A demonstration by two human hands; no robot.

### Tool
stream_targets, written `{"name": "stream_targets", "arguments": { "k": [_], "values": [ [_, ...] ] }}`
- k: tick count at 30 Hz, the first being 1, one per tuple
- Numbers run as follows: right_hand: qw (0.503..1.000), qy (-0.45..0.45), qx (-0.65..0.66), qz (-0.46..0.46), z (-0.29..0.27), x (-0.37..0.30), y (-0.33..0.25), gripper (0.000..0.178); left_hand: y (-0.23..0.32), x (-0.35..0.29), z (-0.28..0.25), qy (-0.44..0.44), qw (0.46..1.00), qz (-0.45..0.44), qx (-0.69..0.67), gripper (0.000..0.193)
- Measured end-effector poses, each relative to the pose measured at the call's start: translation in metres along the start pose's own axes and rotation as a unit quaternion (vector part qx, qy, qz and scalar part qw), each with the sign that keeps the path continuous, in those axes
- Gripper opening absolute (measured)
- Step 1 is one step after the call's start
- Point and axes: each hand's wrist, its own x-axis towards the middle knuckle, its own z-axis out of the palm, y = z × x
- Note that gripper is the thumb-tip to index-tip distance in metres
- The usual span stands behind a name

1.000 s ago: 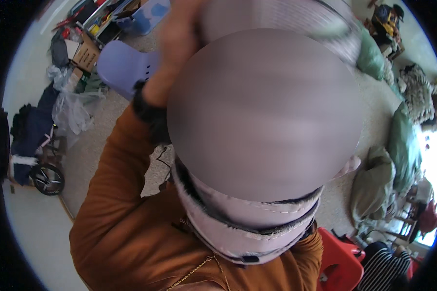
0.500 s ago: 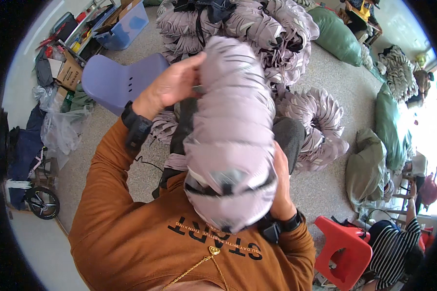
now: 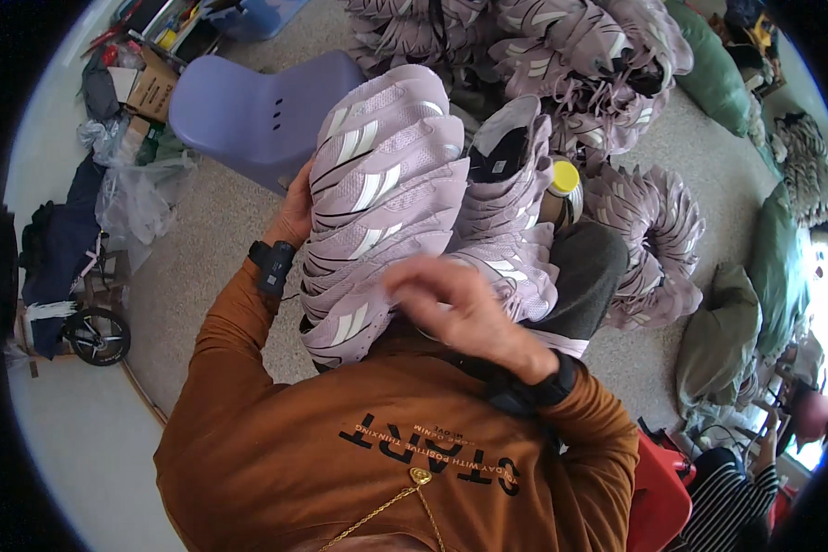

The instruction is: The person sits on the floor and laces a light pink sneaker by hand, threading the laces through the eyelets and tying them. They then pick up a second sneaker and begin the same lacing process.

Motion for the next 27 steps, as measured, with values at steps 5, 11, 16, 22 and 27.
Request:
{"name": "stream_targets", "arguments": {
  "k": [5,11,16,22,27],
  "values": [
    [0.960,0.075,-0.270,0.004,-0.082,0.019,0.027,0.038,-0.009,0.002,-0.016,0.014,0.999,-0.013,-0.036,0.059],
    [0.984,-0.014,-0.157,0.089,-0.083,0.037,0.060,0.054,-0.023,-0.026,-0.001,0.067,0.997,-0.009,-0.046,0.062],
    [0.993,0.036,-0.093,0.063,-0.069,0.061,0.059,0.075,-0.029,-0.043,0.014,0.105,0.994,0.019,0.003,0.068],
    [0.979,0.144,-0.088,-0.112,-0.037,0.084,-0.010,0.073,-0.021,-0.015,0.003,-0.011,0.998,0.039,-0.045,0.066],
    [0.927,0.215,-0.194,-0.237,-0.032,0.072,-0.068,0.072,-0.008,0.030,0.017,0.000,0.999,0.042,-0.025,0.065]
  ]
}}
